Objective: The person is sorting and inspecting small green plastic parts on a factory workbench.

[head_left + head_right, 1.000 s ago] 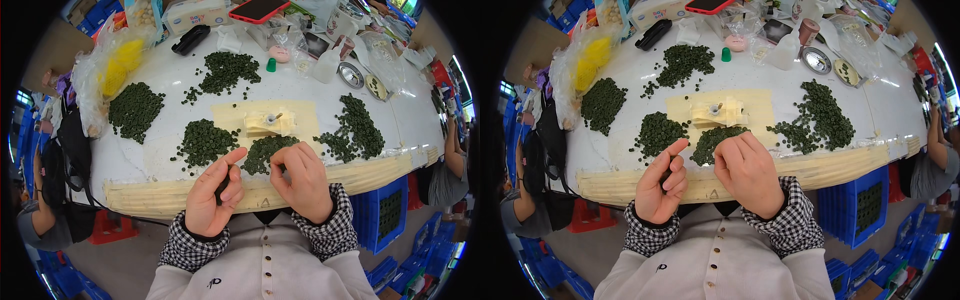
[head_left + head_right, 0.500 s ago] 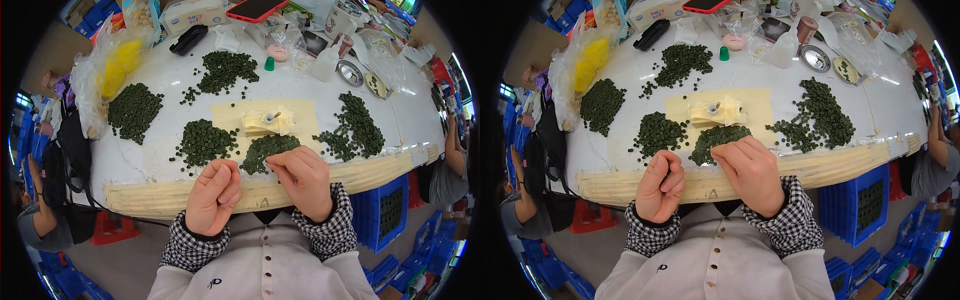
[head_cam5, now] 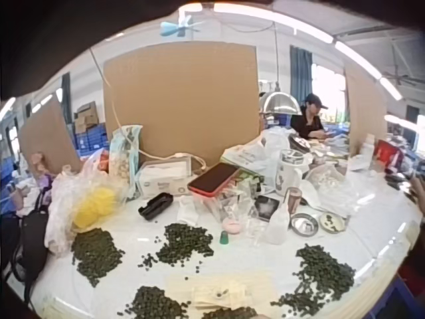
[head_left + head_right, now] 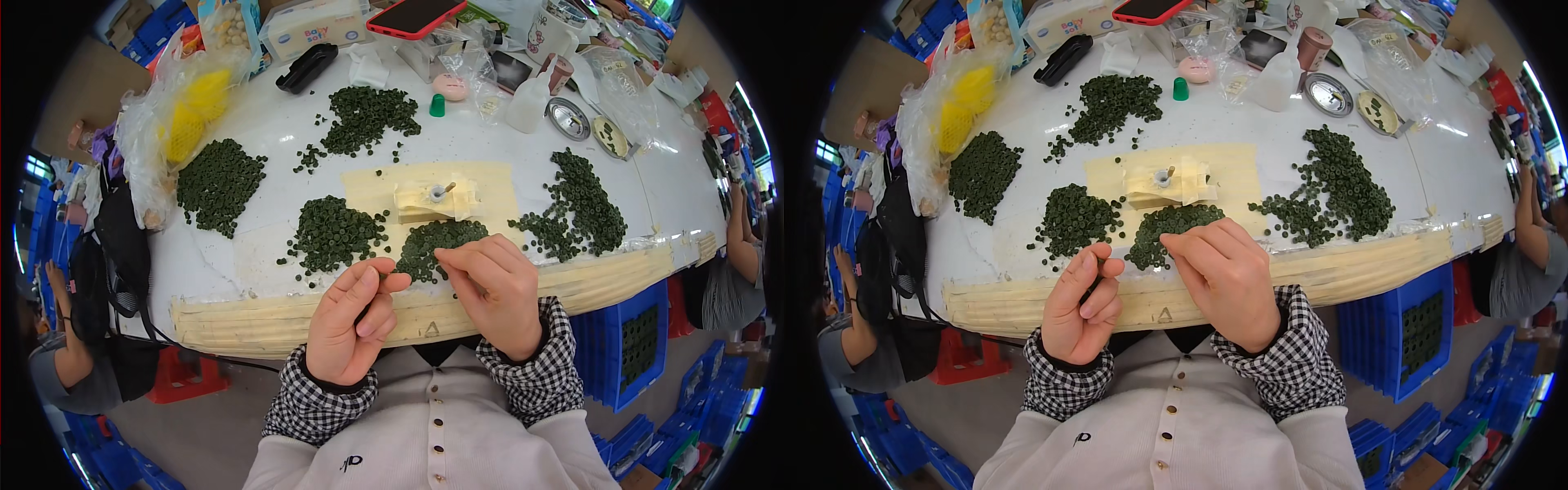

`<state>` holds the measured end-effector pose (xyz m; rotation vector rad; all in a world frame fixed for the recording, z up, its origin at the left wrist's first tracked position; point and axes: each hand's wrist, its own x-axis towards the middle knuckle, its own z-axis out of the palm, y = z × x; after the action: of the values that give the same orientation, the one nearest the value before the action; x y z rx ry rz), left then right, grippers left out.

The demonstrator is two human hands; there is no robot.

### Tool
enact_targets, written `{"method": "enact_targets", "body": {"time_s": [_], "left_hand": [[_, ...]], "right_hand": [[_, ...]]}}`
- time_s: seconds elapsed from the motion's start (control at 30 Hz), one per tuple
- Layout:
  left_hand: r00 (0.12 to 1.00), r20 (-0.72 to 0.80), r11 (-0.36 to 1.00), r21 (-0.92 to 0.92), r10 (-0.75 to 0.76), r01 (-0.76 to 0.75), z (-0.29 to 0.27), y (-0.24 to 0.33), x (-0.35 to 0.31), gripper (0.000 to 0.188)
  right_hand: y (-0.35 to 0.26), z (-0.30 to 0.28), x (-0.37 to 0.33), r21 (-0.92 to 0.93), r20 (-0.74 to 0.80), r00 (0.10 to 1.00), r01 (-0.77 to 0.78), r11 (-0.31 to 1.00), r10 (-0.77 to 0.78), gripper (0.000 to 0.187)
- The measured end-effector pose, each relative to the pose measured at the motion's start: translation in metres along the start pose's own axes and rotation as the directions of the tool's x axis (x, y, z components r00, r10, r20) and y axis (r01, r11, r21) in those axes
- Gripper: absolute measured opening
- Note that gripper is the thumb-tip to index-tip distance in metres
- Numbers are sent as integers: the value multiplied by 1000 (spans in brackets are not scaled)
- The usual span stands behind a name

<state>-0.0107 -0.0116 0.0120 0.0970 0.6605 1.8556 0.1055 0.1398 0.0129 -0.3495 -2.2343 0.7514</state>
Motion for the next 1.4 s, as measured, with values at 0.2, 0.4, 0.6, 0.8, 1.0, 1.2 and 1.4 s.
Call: {"method": "enact_targets", "body": {"time_s": [0.2, 0.4, 0.6, 0.8, 1.0, 1.2, 1.4], "left_hand": [[999, 35, 999, -42, -9, 11, -5, -1, -1, 17], [998, 58, 998, -65, 26, -23, -6, -6, 0, 15], [1000, 6, 1000, 5, 8, -8, -2, -6, 0, 16], [1000, 10, 1000, -15, -8, 8, -1, -6, 0, 18], [1000, -8, 1000, 4, -2, 2, 5, -7, 0, 19], [1000, 18, 998, 65, 15, -16, 1, -9, -1, 20], [1000, 0, 991, 130, 13, -13, 3, -11, -2, 19]], "right_hand": [[-3, -5, 0, 157, 51, 987, -157, 975, 151, 22], [-4, -7, -4, 344, 104, 954, -300, 890, 281, 25], [4, -12, -4, 396, 157, 969, -241, 886, 193, 17], [3, -12, -5, 431, 174, 958, -281, 857, 227, 15], [4, -13, -4, 420, 165, 967, -247, 873, 194, 15], [-1, -17, -6, 508, 239, 955, -279, 815, 177, 13], [-7, -17, -7, 612, 291, 938, -332, 718, 186, 13]]}}
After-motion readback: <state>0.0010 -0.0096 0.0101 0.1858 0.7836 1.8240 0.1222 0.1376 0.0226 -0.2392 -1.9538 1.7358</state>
